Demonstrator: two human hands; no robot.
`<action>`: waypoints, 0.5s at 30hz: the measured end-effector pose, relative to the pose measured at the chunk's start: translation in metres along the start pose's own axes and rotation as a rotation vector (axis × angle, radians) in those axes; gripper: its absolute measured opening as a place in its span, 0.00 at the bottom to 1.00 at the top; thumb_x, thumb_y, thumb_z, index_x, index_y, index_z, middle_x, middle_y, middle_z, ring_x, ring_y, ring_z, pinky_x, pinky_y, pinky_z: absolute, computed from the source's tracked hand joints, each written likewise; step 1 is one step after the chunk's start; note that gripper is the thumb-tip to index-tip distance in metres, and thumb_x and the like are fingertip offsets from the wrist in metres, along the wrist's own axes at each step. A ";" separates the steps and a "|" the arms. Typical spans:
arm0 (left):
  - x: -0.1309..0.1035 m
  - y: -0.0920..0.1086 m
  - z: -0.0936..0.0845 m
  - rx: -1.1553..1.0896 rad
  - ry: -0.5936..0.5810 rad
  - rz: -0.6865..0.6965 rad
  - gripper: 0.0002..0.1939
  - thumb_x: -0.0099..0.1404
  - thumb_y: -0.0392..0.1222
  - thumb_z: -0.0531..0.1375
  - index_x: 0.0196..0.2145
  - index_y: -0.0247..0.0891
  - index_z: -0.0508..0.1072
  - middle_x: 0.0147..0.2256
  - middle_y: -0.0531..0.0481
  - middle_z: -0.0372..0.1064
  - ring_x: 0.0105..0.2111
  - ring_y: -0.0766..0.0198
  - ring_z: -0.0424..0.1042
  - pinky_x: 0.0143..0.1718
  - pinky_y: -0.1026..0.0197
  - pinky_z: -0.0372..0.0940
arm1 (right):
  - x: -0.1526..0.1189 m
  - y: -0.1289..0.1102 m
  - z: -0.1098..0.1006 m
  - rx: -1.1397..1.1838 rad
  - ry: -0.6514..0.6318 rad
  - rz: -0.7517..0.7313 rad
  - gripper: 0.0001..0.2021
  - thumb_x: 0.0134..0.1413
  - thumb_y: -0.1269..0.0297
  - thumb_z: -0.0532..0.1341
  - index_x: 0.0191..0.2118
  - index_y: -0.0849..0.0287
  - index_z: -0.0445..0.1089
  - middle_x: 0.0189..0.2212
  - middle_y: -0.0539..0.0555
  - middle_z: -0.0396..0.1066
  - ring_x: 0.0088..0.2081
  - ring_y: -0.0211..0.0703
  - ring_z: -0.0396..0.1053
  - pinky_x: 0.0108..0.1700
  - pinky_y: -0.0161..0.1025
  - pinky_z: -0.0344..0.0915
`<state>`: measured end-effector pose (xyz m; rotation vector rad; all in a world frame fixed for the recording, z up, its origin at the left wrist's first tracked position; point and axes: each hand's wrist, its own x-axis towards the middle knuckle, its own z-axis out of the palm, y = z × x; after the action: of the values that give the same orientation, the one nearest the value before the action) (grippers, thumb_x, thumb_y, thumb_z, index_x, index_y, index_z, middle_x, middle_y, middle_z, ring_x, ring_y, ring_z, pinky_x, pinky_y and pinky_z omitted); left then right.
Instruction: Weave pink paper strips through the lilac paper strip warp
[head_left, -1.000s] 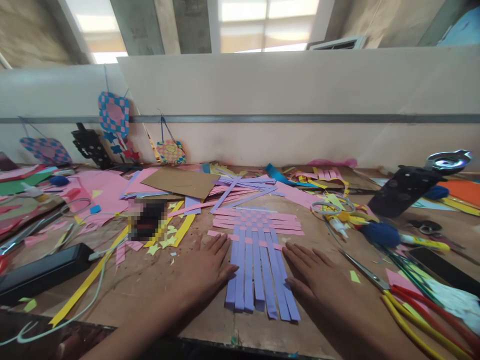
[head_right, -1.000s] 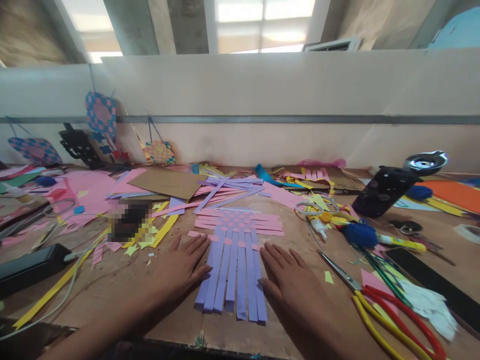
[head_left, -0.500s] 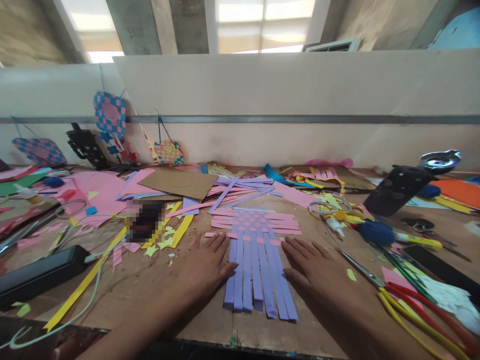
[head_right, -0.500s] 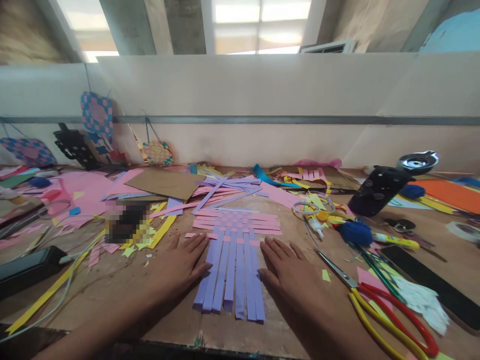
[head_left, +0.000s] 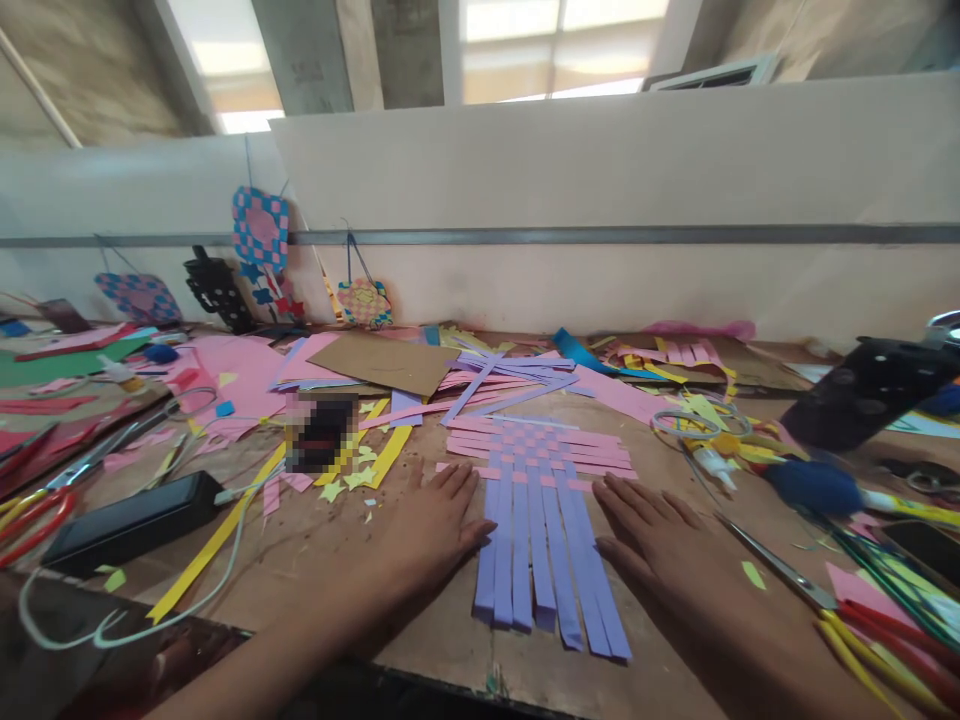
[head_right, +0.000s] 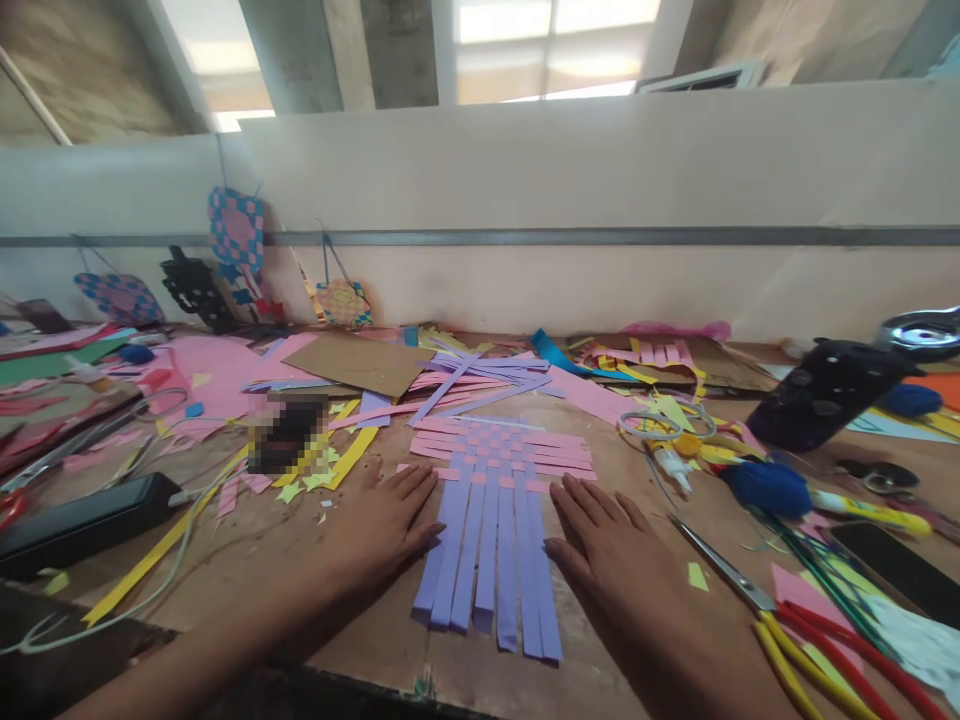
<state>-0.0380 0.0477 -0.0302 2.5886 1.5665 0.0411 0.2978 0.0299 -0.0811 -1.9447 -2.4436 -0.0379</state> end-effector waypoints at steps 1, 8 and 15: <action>0.001 -0.001 -0.001 -0.004 0.001 0.001 0.33 0.78 0.60 0.51 0.71 0.38 0.63 0.71 0.38 0.56 0.71 0.43 0.57 0.72 0.30 0.39 | 0.000 0.000 0.000 -0.003 -0.001 -0.004 0.34 0.67 0.43 0.53 0.72 0.52 0.63 0.72 0.57 0.57 0.71 0.66 0.58 0.69 0.66 0.56; 0.015 -0.012 -0.007 0.057 0.040 0.017 0.26 0.79 0.52 0.52 0.68 0.40 0.68 0.69 0.40 0.62 0.69 0.43 0.60 0.70 0.31 0.44 | 0.001 -0.001 0.001 -0.009 -0.013 -0.029 0.35 0.68 0.43 0.49 0.73 0.56 0.61 0.72 0.58 0.56 0.71 0.65 0.58 0.68 0.68 0.58; 0.030 -0.023 -0.014 0.104 0.114 -0.034 0.15 0.77 0.38 0.53 0.50 0.41 0.79 0.51 0.41 0.77 0.54 0.47 0.72 0.60 0.43 0.59 | 0.001 0.001 0.008 0.009 -0.009 -0.014 0.37 0.67 0.41 0.49 0.73 0.57 0.60 0.73 0.58 0.55 0.71 0.65 0.57 0.69 0.67 0.57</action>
<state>-0.0456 0.0864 -0.0195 2.6811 1.6944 0.1096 0.2987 0.0315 -0.0890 -1.9281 -2.4591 -0.0181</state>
